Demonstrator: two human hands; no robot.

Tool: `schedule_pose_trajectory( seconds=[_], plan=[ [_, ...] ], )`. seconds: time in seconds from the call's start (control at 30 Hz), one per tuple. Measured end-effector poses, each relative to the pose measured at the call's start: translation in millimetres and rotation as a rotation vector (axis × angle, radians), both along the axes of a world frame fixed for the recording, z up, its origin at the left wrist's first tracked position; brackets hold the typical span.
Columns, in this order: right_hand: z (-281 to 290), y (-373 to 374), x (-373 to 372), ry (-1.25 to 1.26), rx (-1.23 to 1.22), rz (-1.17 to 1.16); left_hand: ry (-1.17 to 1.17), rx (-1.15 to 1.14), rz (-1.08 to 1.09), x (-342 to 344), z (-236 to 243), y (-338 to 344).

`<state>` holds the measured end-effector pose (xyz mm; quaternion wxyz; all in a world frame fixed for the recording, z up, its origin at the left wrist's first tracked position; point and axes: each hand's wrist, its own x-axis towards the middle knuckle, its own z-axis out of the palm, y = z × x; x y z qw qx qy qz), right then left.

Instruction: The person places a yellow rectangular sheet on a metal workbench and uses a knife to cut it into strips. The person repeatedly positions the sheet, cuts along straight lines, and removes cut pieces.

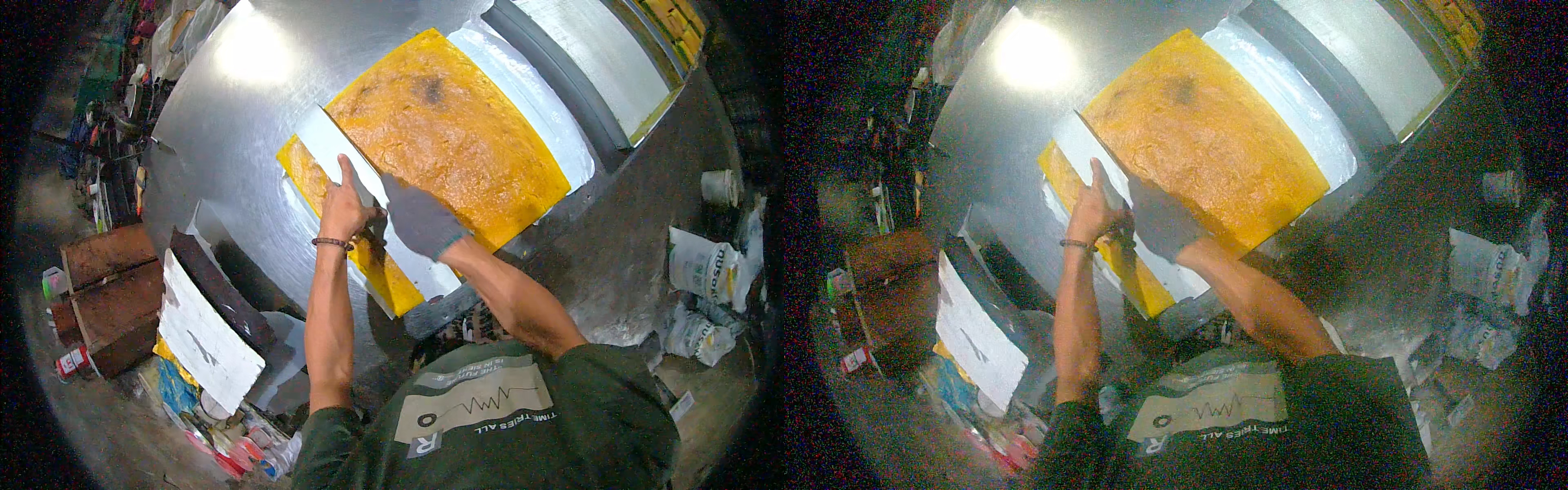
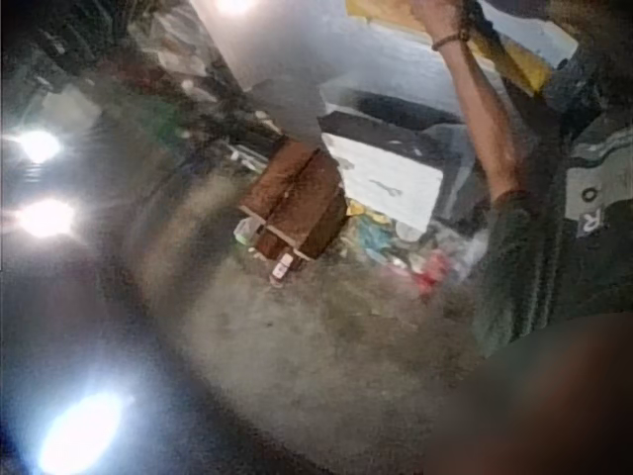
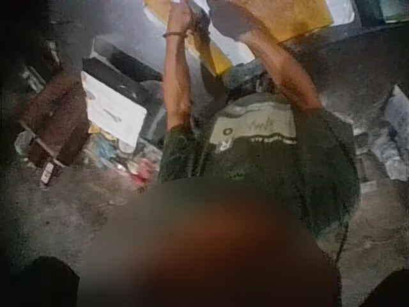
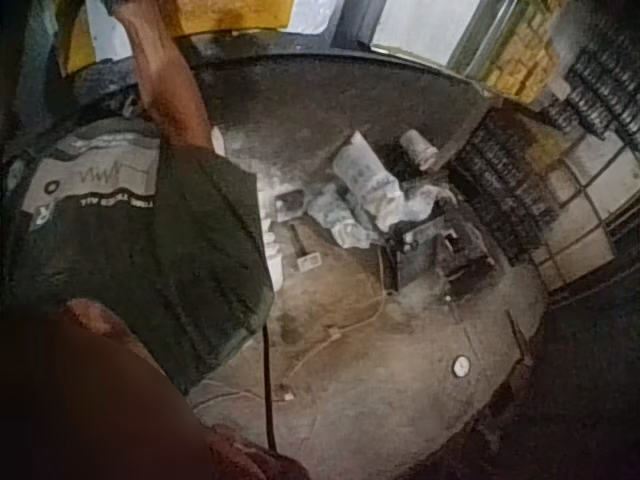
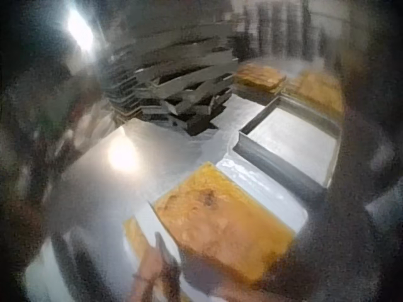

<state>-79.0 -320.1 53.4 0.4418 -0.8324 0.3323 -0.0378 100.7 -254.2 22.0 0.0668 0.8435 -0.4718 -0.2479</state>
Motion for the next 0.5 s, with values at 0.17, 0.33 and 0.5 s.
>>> schedule_pose_trajectory(
  seconds=[0.17, 0.33, 0.5],
  plan=[
    [6, 10, -17, -0.053, -0.083, -0.040, 0.031, 0.031, 0.021, -3, 6, -1],
    [-1, 13, -23, -0.024, 0.012, -0.012, 0.032, 0.042, 0.020, -3, 10, -4],
    [-2, 24, -41, -0.129, -0.026, -0.049, 0.036, 0.008, -0.007, 1, 3, -1]
  ],
)
